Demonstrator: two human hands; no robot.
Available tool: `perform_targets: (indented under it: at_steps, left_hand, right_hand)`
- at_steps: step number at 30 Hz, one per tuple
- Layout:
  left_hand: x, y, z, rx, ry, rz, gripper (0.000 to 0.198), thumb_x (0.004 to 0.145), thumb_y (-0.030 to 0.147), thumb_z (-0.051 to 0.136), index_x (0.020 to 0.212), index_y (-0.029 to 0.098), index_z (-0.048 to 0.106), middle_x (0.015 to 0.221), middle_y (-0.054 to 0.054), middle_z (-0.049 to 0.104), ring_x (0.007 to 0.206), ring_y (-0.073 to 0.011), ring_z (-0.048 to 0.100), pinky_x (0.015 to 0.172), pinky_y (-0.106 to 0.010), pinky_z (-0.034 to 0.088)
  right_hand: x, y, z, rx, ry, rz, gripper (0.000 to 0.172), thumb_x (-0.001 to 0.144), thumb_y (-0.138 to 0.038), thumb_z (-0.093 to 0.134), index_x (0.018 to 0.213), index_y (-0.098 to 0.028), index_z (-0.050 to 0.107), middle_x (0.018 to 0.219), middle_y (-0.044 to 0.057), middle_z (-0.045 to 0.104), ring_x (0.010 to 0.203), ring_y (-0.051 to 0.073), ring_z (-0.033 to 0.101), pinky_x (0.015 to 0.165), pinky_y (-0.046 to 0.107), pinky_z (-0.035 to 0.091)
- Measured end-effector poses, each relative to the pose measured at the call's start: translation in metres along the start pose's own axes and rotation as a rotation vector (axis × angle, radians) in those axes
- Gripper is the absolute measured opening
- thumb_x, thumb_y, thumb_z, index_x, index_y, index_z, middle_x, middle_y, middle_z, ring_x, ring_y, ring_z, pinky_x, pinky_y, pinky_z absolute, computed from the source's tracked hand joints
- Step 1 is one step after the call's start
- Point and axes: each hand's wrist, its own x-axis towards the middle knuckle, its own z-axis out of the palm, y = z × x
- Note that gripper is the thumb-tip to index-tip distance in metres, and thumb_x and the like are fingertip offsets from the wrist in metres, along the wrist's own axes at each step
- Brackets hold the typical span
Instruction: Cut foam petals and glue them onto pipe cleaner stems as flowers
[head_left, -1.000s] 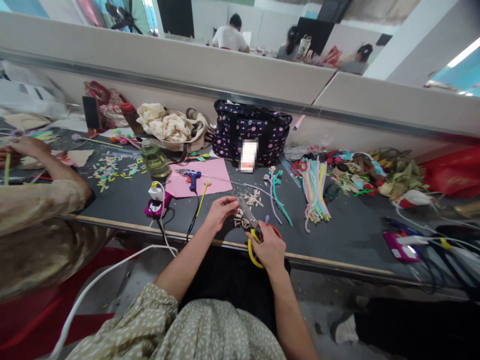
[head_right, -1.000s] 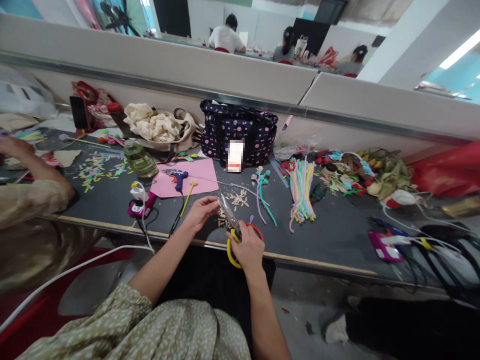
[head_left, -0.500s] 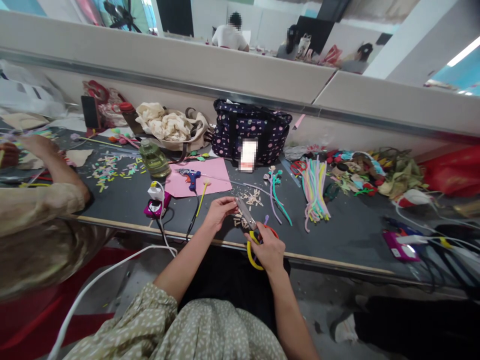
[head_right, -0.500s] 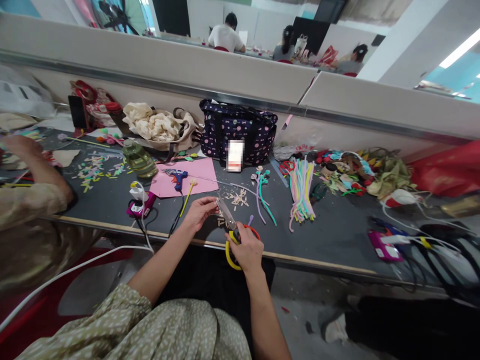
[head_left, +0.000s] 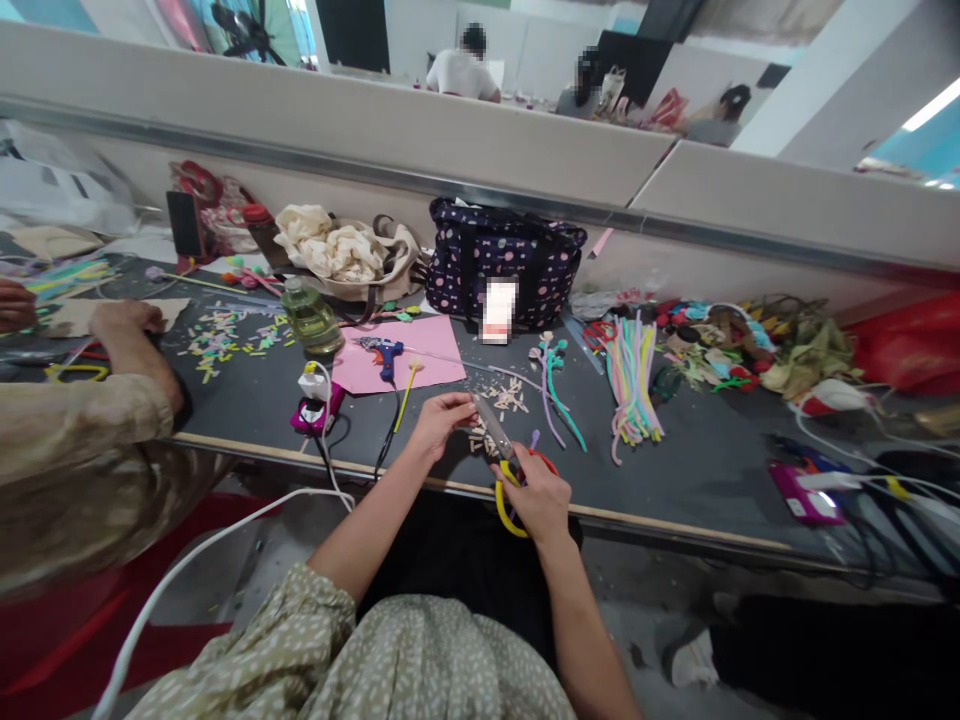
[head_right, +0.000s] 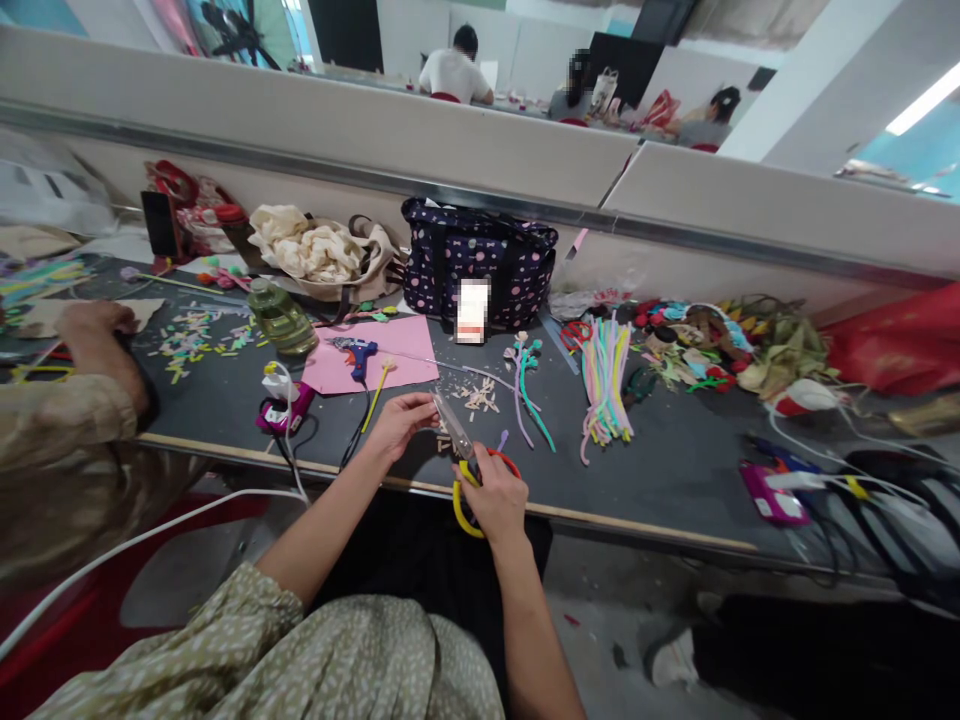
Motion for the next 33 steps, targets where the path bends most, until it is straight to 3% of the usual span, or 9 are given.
perform_targets:
  at_steps: [12,19,30,33]
  left_hand:
    - [0.003,-0.004,-0.002,-0.016,0.014,-0.029,0.033,0.054,0.026,0.082,0.079,0.01,0.067,0.066,-0.003,0.066,0.057,-0.0114,0.06,0.064,-0.027,0.051]
    - [0.002,-0.004,-0.004,-0.051,-0.019,-0.034,0.036,0.057,0.025,0.08,0.087,0.012,0.064,0.075,-0.005,0.069,0.059,-0.0108,0.061,0.064,-0.026,0.052]
    - [0.002,-0.007,-0.004,-0.097,-0.026,-0.029,0.031,0.057,0.024,0.08,0.082,0.013,0.065,0.066,-0.001,0.064,0.059,-0.0107,0.06,0.063,-0.026,0.052]
    - [0.001,-0.007,-0.004,-0.075,-0.019,-0.023,0.031,0.057,0.025,0.081,0.082,0.012,0.066,0.072,-0.003,0.066,0.062,-0.0119,0.062,0.066,-0.027,0.052]
  right_hand:
    - [0.001,0.003,0.004,0.109,-0.037,-0.001,0.04,0.087,-0.048,0.048,0.111,-0.019,0.063,0.076,0.003,0.066,0.063,0.011,0.059,0.062,0.021,0.039]
    - [0.002,0.004,0.0,0.208,-0.11,0.198,0.048,0.081,-0.055,0.053,0.114,-0.02,0.057,0.072,0.0,0.063,0.066,0.014,0.059,0.062,0.023,0.041]
    - [0.001,-0.003,-0.005,0.046,-0.098,0.081,0.045,0.085,-0.051,0.048,0.116,-0.019,0.057,0.086,0.004,0.065,0.073,0.015,0.06,0.062,0.024,0.038]
    - [0.002,-0.004,-0.008,-0.02,-0.103,0.067,0.047,0.085,-0.053,0.049,0.118,-0.02,0.056,0.089,0.005,0.065,0.077,0.017,0.06,0.061,0.024,0.037]
